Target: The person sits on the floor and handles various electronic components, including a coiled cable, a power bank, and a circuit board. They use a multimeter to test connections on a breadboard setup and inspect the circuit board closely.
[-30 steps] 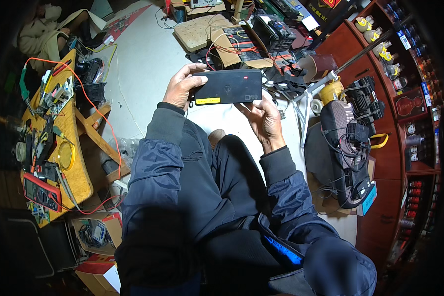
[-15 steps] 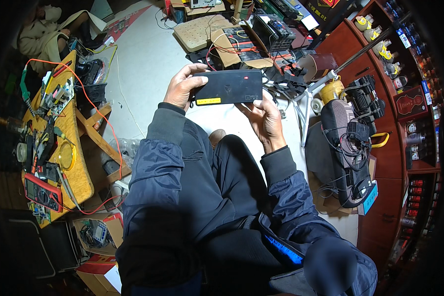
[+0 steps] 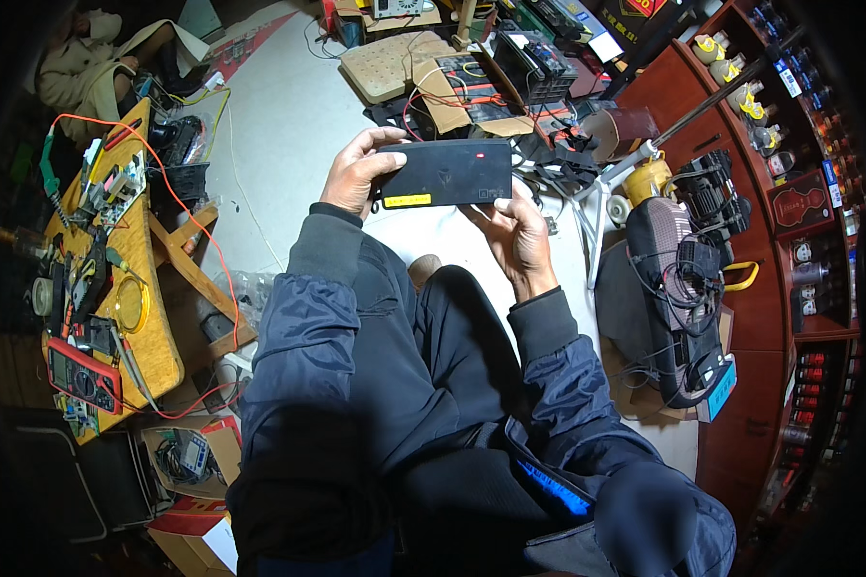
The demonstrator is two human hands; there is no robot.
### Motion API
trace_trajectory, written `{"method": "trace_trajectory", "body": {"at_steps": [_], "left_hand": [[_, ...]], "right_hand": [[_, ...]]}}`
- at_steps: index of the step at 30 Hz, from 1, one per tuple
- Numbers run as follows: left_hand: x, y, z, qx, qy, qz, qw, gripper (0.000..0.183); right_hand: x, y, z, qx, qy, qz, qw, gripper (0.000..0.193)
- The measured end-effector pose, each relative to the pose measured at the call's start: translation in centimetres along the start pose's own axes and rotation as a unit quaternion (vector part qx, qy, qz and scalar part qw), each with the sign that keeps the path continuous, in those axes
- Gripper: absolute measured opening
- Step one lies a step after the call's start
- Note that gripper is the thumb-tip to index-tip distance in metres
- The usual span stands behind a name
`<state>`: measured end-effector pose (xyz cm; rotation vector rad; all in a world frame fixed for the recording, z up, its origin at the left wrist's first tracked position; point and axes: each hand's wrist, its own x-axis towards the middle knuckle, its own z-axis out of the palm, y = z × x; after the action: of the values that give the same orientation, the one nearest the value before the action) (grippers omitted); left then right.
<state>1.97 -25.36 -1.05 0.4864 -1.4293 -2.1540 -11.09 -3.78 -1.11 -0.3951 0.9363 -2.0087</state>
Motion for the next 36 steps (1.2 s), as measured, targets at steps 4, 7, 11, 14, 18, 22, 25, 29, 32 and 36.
{"method": "trace_trajectory", "body": {"at_steps": [4,7,11,14,18,22,25,29,32,36], "left_hand": [[0.0,0.0,0.0,0.002,0.003,0.000,1.000,0.045],[0.0,0.0,-0.1,0.001,0.002,-0.001,1.000,0.045],[0.1,-0.1,-0.3,0.005,-0.006,-0.002,1.000,0.047],[0.1,-0.1,-0.3,0.015,-0.011,-0.001,1.000,0.052],[0.0,-0.1,-0.3,0.019,-0.014,-0.008,1.000,0.052],[0.1,-0.3,-0.7,0.032,-0.018,-0.011,0.999,0.052],[0.3,-0.9,-1.1,0.042,-0.003,-0.023,0.999,0.049],[1.2,-1.8,-1.9,0.093,0.125,-0.009,0.988,0.042],[1.4,-1.9,-3.1,0.124,0.269,0.006,0.955,0.044],[1.2,-1.7,-4.2,0.159,0.293,0.021,0.942,0.038]], "right_hand": [[0.1,0.1,-0.1,0.004,0.000,0.003,1.000,0.054],[0.2,0.2,-0.2,0.002,0.000,0.006,1.000,0.055],[0.2,0.2,-0.1,0.000,0.002,0.006,1.000,0.056],[0.2,0.2,0.0,0.005,0.008,0.008,1.000,0.053],[0.3,0.5,-0.3,-0.015,0.016,0.010,1.000,0.048],[0.8,1.1,-1.0,-0.040,0.038,0.019,0.998,0.045],[1.2,1.6,-1.7,-0.053,0.039,0.026,0.997,0.042],[2.1,3.1,-3.6,-0.063,0.077,0.044,0.994,0.037],[3.6,5.0,-6.8,-0.064,0.114,0.064,0.989,0.020],[7.5,8.3,-13.1,-0.051,0.244,0.111,0.962,0.018]]}}
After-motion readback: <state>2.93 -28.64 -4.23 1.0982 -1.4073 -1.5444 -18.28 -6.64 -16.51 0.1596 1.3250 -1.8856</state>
